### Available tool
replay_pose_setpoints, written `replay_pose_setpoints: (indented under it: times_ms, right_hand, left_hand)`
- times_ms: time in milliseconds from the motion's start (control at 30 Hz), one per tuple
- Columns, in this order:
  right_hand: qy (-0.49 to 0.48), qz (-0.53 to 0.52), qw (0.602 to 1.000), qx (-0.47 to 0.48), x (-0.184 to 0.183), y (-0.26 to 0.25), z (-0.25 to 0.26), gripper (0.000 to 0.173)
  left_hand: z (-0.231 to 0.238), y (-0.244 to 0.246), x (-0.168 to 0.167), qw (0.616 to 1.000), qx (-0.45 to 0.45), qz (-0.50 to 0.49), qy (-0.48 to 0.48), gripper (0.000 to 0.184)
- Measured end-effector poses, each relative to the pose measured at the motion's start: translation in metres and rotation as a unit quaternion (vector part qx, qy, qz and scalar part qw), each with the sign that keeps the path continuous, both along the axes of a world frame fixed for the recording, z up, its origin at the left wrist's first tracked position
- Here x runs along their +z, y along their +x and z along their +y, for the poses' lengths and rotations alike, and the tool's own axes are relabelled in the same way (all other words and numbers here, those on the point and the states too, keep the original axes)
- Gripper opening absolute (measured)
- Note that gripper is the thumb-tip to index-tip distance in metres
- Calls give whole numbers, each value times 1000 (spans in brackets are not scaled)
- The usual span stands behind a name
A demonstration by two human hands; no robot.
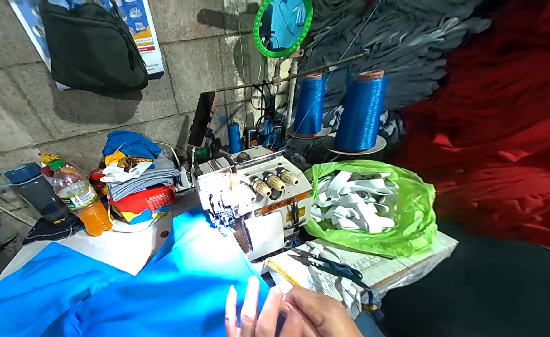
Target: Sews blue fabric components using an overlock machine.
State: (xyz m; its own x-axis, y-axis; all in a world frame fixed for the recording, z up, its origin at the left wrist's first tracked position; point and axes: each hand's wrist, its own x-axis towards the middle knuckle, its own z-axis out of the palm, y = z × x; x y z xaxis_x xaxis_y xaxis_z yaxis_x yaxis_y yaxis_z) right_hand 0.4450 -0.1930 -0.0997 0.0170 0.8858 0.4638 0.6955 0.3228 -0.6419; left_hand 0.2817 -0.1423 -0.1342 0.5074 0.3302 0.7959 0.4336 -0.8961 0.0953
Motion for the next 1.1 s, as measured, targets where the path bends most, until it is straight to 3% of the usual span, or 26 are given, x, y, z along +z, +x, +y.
replay_pose_setpoints:
  times_ms: [100,400,500,633,767,900,1033,1100]
  right_hand:
    - [-46,46,998,11,2,-2,1,30]
    - [-23,94,995,-8,-4,-16,60,32]
    - [-36,130,990,-34,-3,-21,85,30]
    - [-125,152,976,-89,17,-30,109,31]
    - [-161,164,969,-93,23,-30,120,32]
    - [-112,156,974,-124,12,-33,107,32]
    - [-46,134,981,-132,1,-41,80,28]
    - [-38,106,988,-104,-3,-42,69,28]
  left_hand:
    - [13,-3,-6,995,88,34,33,36]
    - [45,-52,41,981,164,96,-49,48]
    - [59,-65,51,973,179,85,-121,47]
    - [81,-70,58,964,159,52,-206,30]
    - [111,-74,83,882,143,104,-437,40]
    - [137,-76,78,860,129,71,-489,42]
    - [141,-82,60,837,99,-88,-531,42]
    - [130,-87,50,849,128,-139,-493,39]
